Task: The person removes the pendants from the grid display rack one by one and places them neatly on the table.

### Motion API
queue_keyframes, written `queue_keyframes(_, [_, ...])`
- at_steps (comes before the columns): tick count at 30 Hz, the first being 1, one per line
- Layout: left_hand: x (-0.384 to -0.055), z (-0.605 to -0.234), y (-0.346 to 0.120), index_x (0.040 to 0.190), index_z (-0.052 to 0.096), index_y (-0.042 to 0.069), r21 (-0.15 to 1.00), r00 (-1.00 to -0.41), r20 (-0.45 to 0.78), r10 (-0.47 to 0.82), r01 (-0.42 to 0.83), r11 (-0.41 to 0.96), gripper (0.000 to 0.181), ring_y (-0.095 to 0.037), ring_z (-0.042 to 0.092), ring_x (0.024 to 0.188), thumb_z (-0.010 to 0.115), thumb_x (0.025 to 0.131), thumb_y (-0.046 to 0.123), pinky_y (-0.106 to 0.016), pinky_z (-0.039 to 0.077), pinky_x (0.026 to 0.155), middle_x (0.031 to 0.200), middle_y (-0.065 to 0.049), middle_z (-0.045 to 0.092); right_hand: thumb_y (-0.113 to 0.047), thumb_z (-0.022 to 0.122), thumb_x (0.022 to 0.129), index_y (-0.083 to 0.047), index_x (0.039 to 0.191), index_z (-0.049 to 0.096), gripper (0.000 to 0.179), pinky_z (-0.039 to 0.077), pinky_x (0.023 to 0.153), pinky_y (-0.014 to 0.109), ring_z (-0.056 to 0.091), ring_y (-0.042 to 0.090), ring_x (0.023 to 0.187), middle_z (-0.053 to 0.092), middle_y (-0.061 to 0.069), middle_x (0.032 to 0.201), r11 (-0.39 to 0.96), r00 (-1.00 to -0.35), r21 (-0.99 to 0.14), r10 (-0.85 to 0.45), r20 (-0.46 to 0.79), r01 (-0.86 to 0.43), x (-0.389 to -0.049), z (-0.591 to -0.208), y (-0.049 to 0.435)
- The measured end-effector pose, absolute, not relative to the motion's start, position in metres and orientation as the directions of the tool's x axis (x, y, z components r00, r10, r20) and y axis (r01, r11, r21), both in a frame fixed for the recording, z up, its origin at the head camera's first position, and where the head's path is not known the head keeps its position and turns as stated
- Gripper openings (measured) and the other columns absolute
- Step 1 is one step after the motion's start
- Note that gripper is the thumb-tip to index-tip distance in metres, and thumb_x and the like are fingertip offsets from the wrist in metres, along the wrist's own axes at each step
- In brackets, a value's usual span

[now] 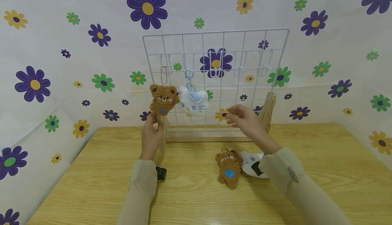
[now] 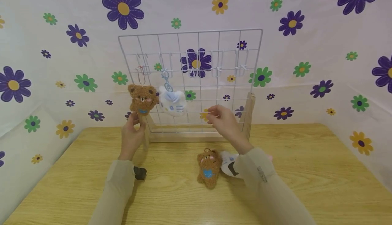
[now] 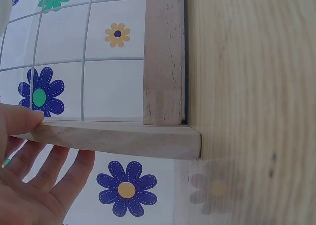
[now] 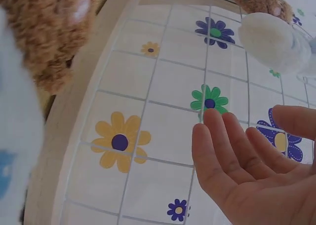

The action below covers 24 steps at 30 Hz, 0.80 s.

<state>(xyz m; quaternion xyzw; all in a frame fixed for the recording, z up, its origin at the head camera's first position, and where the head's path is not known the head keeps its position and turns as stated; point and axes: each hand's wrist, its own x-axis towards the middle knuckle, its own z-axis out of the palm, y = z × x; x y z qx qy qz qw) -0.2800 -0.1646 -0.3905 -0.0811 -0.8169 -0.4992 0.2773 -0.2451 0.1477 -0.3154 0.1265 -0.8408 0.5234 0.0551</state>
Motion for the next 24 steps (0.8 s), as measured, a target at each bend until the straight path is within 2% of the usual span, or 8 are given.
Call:
queue_keyframes(12, [-0.279, -0.389, -0.165, 0.14, 0.05, -0.01, 0.776, -0.84, 0.523, -0.145, 0.398, 0.489, 0.044, -0.044, 0.061, 0.116, 0.059, 0.097, -0.008, -0.055, 0.057, 0.086, 0.126, -0.03, 0.061, -0.01, 0.053, 0.106, 0.009, 0.131, 0.055, 0.031, 0.056, 0.093, 0.043, 0.067, 0.035, 0.107, 0.064, 0.026, 0.125, 0.328, -0.958, -0.902, -0.143, 0.247, -0.282, -0.246, -0.297, 0.14])
queue_keyframes(16, [-0.279, -0.389, -0.164, 0.14, 0.05, -0.009, 0.777, -0.839, 0.525, -0.147, 0.401, 0.485, 0.044, -0.044, 0.061, 0.115, 0.059, 0.097, -0.008, -0.055, 0.058, 0.085, 0.126, -0.03, 0.061, -0.012, 0.054, 0.106, 0.008, 0.131, 0.056, 0.032, 0.057, 0.09, 0.035, 0.067, 0.034, 0.106, 0.065, 0.024, 0.124, 0.316, -0.959, -0.906, -0.134, 0.251, -0.282, -0.246, -0.291, 0.137])
queue_keyframes(24, [-0.279, -0.39, -0.164, 0.139, 0.05, -0.01, 0.768, -0.833, 0.535, -0.144, 0.408, 0.494, 0.043, -0.045, 0.061, 0.115, 0.059, 0.097, -0.008, -0.055, 0.058, 0.084, 0.125, -0.03, 0.061, -0.012, 0.053, 0.106, 0.008, 0.13, 0.057, 0.031, 0.057, 0.091, 0.035, 0.067, 0.032, 0.108, 0.065, 0.023, 0.124, 0.28, -0.954, -0.913, -0.137, 0.268, -0.297, -0.249, -0.28, 0.128])
